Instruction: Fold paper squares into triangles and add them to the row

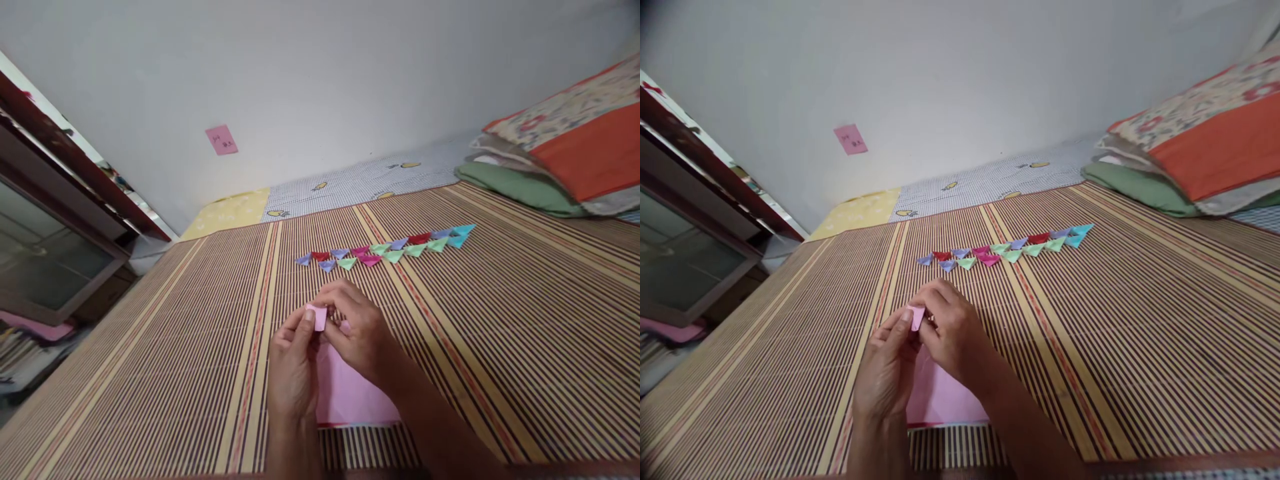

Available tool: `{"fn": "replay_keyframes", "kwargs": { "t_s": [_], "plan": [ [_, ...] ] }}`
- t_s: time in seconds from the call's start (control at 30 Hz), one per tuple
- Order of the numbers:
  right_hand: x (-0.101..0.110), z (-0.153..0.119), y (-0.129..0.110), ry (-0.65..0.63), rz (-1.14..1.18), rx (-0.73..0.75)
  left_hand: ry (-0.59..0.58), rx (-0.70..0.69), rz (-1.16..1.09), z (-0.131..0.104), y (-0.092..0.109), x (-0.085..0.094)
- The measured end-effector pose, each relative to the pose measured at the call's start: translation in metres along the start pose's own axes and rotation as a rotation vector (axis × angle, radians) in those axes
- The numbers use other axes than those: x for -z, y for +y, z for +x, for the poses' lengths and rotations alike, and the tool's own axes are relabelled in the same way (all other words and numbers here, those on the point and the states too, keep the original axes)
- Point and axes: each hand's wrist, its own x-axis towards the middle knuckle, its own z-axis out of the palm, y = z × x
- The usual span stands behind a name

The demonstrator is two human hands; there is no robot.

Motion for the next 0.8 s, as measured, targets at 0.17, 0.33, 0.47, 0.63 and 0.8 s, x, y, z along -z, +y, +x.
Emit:
{"fn": "replay_keyframes", "kwargs": {
  "t_s": [0.17, 0.33, 0.47, 0.63, 0.8],
  "plan": [
    [0.009, 0.003, 0.001, -0.048, 0.118, -0.186, 0.1, -0.109, 0.145, 0.004, -0.004, 0.006],
    [0.008, 0.004, -0.003, 0.0, 0.155, -0.216, 0.076, -0.224, 0.375, -0.001, -0.004, 0.005],
    [0.008, 0.003, -0.004, -0.015, 0.066, -0.105, 0.041, -0.229, 0.448, -0.004, -0.001, 0.004],
    [0.015, 0.003, 0.001, -0.103, 0.092, -0.177, 0.005, -0.235, 0.497, -0.007, -0.001, 0.001],
    [0.018, 0.004, 0.0, -0.121, 0.126, -0.236, -0.024, -0.279, 0.629, -0.009, -0.001, -0.002]
  ]
}}
